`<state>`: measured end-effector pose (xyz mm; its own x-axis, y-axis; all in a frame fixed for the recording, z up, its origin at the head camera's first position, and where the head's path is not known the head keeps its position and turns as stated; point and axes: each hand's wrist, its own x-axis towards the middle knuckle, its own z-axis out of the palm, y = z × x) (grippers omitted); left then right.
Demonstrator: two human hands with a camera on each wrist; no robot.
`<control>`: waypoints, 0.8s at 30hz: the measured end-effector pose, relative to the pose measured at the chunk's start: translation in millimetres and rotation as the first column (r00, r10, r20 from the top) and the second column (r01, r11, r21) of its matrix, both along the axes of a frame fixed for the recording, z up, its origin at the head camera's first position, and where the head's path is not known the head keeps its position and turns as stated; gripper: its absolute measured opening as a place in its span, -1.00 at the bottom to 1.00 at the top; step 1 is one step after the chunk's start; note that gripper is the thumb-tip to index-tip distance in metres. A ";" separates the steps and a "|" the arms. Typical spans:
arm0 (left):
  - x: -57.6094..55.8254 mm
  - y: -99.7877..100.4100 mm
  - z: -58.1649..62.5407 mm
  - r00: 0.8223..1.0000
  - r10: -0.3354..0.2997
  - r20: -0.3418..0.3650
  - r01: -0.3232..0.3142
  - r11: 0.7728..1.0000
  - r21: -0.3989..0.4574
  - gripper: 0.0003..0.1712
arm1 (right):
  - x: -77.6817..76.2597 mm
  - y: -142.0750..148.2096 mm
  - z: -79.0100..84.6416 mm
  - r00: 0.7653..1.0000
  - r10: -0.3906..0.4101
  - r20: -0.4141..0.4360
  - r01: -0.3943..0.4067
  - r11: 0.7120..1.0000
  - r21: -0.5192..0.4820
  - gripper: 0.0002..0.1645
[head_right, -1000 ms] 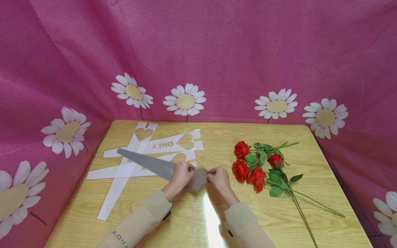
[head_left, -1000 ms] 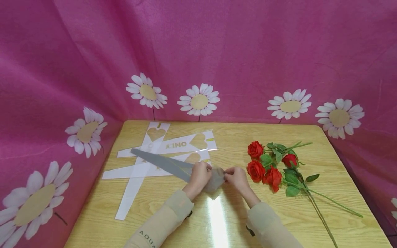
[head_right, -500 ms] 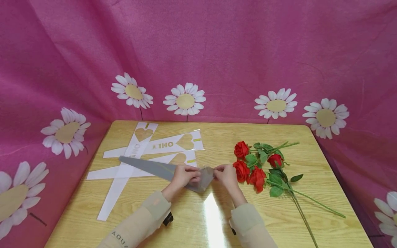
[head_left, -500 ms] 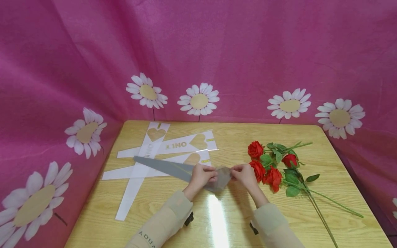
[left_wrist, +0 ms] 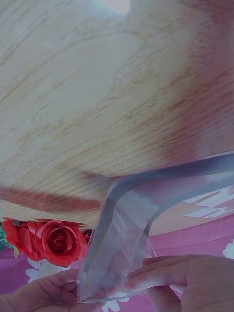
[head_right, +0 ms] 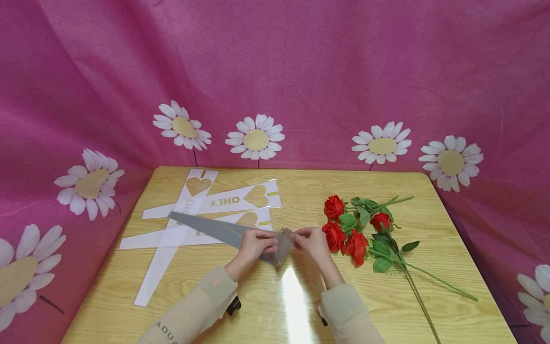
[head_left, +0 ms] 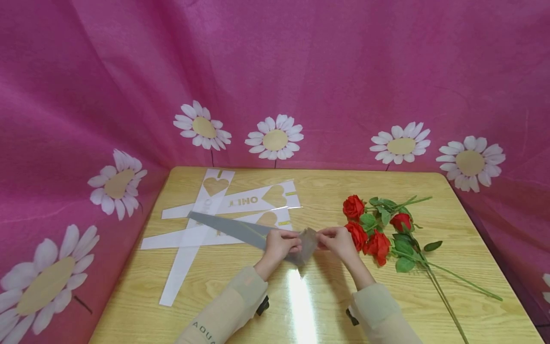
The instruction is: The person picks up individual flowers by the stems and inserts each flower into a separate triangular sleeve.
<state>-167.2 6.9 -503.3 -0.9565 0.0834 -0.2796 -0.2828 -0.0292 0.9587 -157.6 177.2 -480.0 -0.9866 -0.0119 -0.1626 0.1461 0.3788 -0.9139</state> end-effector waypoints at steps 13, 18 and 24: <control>1.0 -2.5 -1.4 1.000 0.006 0.000 -0.006 1.000 0.022 -0.78 | -3.8 38.0 4.6 0.882 -0.230 -0.412 0.287 0.955 0.080 -0.84; 0.6 -2.4 -3.0 1.000 0.002 -0.005 -0.002 1.000 0.016 -0.78 | -4.3 66.6 -1.0 0.706 -0.218 -0.674 0.437 0.882 0.173 -0.90; 1.5 -2.9 -0.4 1.000 -0.008 0.001 0.008 0.999 0.033 -0.78 | -0.9 107.1 -10.0 0.628 -0.183 -0.757 0.561 0.780 0.278 -0.90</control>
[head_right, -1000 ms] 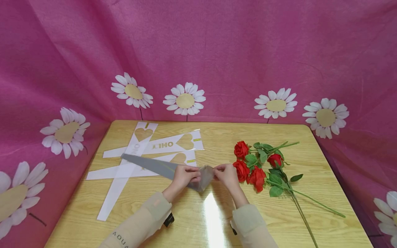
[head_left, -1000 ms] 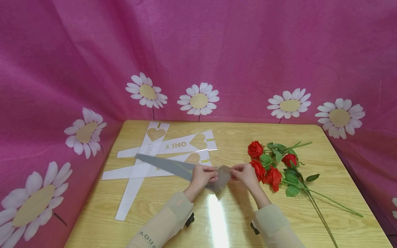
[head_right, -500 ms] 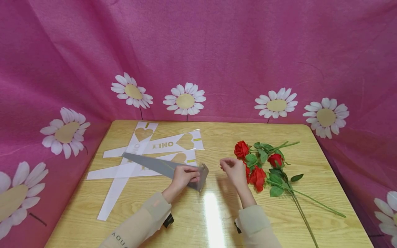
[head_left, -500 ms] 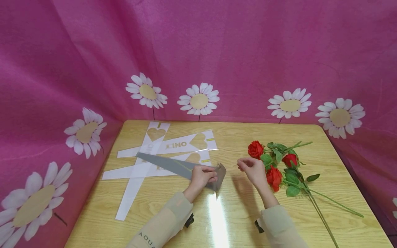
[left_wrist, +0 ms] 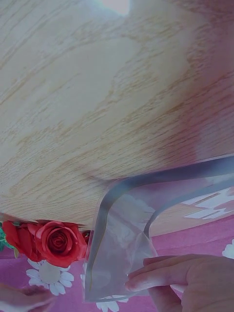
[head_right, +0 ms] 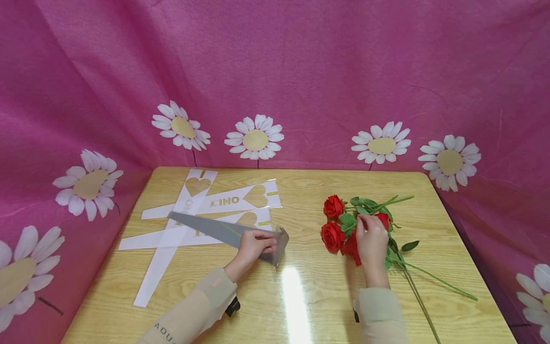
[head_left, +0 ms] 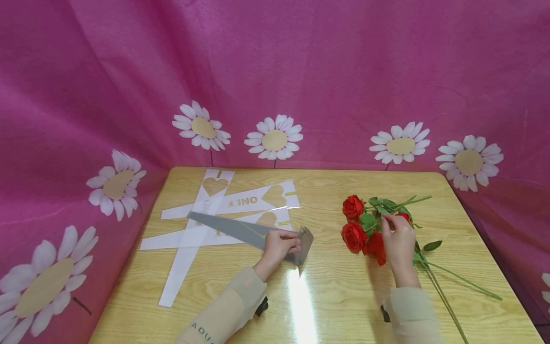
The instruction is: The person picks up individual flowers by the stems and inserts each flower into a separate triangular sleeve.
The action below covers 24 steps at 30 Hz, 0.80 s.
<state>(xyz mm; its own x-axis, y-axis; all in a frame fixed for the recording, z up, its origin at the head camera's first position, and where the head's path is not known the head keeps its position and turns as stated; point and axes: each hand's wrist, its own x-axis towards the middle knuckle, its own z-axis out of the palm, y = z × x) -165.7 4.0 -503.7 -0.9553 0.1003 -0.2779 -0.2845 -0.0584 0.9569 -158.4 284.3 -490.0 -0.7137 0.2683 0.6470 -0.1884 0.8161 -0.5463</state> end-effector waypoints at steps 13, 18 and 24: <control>9.9 -2.8 25.2 1.000 -0.008 0.001 0.008 1.000 -0.008 -0.76 | 10.4 65.9 -26.5 0.962 -0.204 0.179 0.207 0.978 0.006 -0.87; 2.9 -0.9 6.5 1.000 0.003 0.001 -0.003 1.000 -0.007 -0.78 | 10.2 75.8 -32.8 0.928 -0.218 0.301 0.221 0.975 0.022 -0.84; -0.6 -0.2 -2.2 1.000 0.000 -0.001 0.000 1.000 -0.009 -0.79 | 11.5 81.2 -36.9 0.863 -0.232 0.448 0.244 0.969 0.031 -0.77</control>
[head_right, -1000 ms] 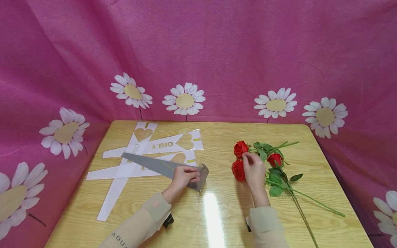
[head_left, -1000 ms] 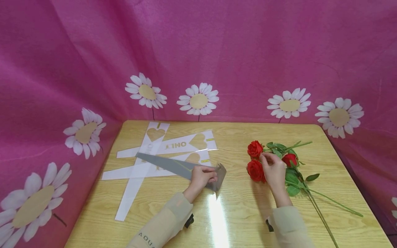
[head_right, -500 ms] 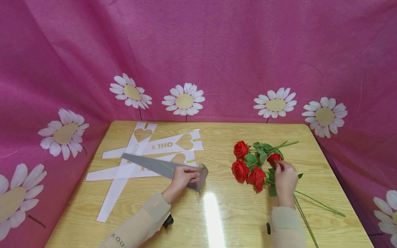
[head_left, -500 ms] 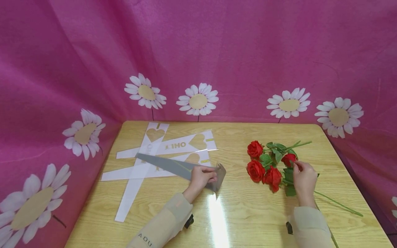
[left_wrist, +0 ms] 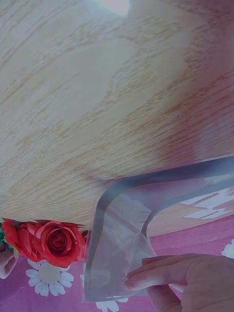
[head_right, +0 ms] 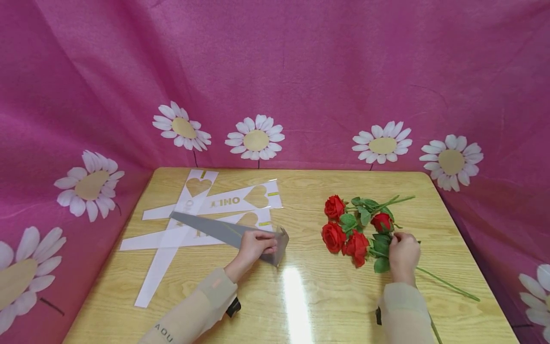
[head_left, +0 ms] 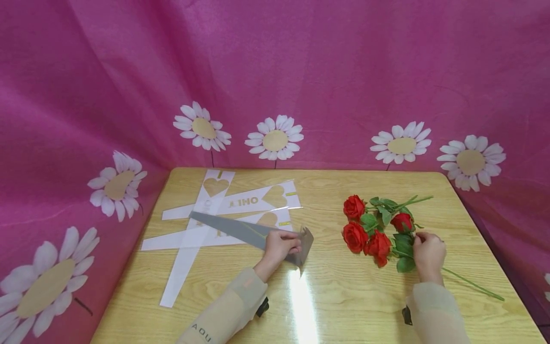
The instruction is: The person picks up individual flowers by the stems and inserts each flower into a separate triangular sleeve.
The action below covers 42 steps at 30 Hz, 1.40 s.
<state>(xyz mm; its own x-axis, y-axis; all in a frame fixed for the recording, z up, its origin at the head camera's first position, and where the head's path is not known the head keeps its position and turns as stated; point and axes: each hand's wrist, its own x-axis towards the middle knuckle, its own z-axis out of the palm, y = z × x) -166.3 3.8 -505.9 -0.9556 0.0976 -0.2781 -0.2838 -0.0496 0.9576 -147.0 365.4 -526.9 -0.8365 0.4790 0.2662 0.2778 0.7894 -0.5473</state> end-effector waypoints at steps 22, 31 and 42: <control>0.9 1.6 -0.6 1.000 0.006 0.009 -0.006 1.000 -0.023 -0.79 | -12.0 14.6 3.3 0.955 0.099 0.279 -0.092 0.995 -0.037 -0.72; 2.5 -1.0 2.2 1.000 -0.017 0.002 0.017 1.000 0.019 -0.76 | -14.2 13.7 9.7 0.958 0.094 0.272 -0.080 0.995 -0.063 -0.70; 14.7 -3.6 33.7 1.000 -0.026 -0.001 0.026 1.000 -0.016 -0.76 | -15.6 14.5 15.9 0.961 0.146 0.236 -0.135 0.989 -0.060 -0.71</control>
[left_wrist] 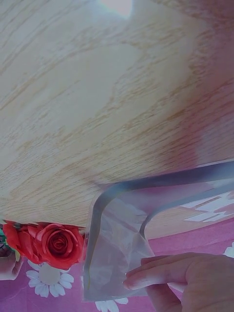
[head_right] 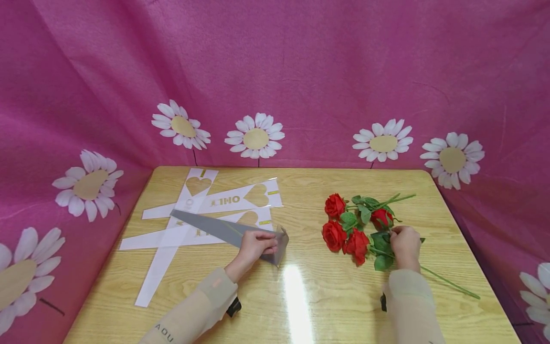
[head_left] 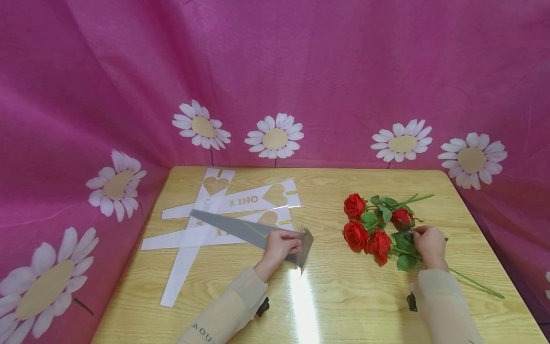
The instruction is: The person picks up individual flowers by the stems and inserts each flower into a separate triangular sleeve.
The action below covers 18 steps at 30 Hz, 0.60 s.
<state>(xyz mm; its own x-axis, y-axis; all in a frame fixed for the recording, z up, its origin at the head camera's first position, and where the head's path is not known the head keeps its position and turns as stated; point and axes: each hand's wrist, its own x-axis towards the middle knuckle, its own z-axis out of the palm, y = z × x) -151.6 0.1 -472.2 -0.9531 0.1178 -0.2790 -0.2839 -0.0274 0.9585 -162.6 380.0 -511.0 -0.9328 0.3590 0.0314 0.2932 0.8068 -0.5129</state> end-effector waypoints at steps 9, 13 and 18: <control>-1.3 0.4 -2.4 1.000 -0.001 -0.005 0.001 1.000 -0.001 -0.77 | 0.0 -0.8 2.7 1.000 0.000 -0.028 0.000 1.000 0.018 -0.71; -1.5 1.1 -2.8 1.000 -0.001 -0.006 0.001 1.000 -0.008 -0.76 | -0.8 0.0 2.3 1.000 -0.015 -0.013 0.015 1.000 0.018 -0.70; -1.2 0.9 -2.9 1.000 -0.002 -0.007 0.002 1.000 -0.002 -0.77 | -1.9 0.9 0.9 0.999 -0.042 0.030 0.042 0.999 0.005 -0.69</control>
<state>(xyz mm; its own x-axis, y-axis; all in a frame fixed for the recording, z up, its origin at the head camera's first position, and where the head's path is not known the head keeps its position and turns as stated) -152.8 1.1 -475.1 -0.9547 0.1195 -0.2727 -0.2775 -0.0253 0.9604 -164.6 380.9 -510.1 -0.9174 0.3979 0.0050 0.3423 0.7955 -0.5000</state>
